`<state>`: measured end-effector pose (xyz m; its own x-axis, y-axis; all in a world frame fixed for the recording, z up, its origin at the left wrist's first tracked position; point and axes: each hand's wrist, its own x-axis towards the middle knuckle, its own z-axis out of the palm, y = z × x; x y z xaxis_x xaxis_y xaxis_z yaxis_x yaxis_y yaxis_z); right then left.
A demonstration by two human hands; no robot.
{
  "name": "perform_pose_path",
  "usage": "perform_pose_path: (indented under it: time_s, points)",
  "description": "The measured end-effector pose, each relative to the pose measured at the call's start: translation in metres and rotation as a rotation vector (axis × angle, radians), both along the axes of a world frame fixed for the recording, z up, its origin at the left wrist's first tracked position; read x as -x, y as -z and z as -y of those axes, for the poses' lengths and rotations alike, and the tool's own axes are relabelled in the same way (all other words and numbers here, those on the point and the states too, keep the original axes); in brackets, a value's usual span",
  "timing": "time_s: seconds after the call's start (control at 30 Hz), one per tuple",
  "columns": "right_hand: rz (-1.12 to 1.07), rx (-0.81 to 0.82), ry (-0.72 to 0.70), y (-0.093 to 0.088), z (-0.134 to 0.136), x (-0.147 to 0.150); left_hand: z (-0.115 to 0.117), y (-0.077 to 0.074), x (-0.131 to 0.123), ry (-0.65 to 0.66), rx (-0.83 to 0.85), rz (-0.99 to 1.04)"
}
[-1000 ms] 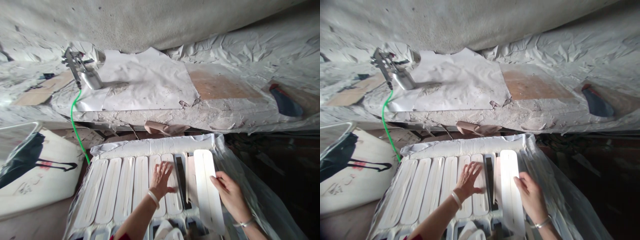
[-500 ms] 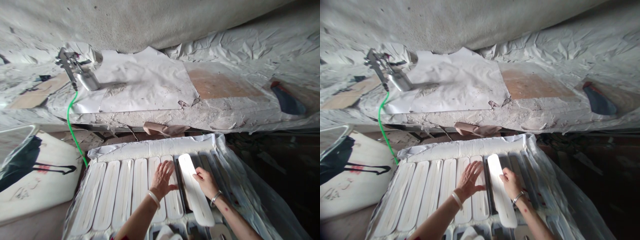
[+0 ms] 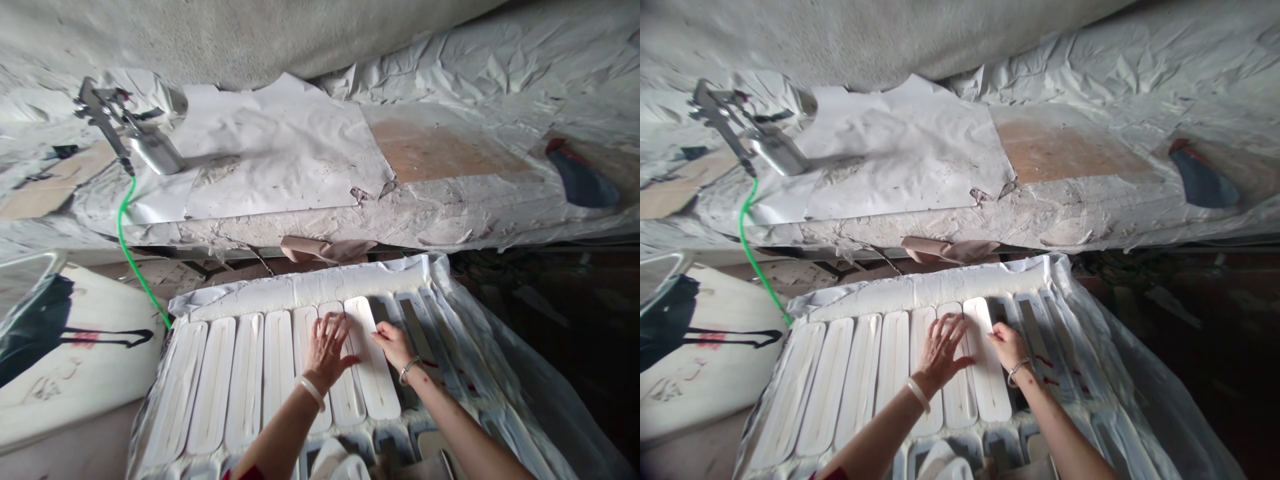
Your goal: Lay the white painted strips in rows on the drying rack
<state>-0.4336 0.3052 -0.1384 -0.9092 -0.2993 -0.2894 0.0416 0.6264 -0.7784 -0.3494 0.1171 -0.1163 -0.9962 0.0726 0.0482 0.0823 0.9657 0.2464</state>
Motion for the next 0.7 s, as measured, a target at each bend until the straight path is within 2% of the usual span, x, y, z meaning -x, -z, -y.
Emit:
perform_pose_path:
  time_s: [0.13, 0.27, 0.4, 0.5, 0.6, 0.7]
  points:
    - [-0.045, -0.197, -0.039, -0.014, 0.007, 0.001, -0.002, 0.0, 0.0, 0.026, 0.031, -0.005]
    - [-0.068, -0.392, -0.11, -0.03, 0.012, 0.009, -0.005, 0.007, -0.002, 0.055, 0.004, 0.059]
    - [-0.081, -0.483, -0.139, -0.051, 0.005, -0.003, -0.005, 0.013, -0.004, 0.096, -0.018, 0.099]
    - [-0.062, -0.439, -0.171, -0.075, -0.014, -0.052, -0.005, 0.014, -0.005, 0.122, -0.027, 0.105]
    - [0.046, -0.308, -0.224, -0.098, -0.043, -0.135, -0.004, 0.013, -0.006, 0.143, -0.032, 0.103]
    - [0.076, -0.151, -0.236, -0.112, -0.076, -0.221, -0.003, 0.013, -0.006, 0.151, -0.037, 0.108]
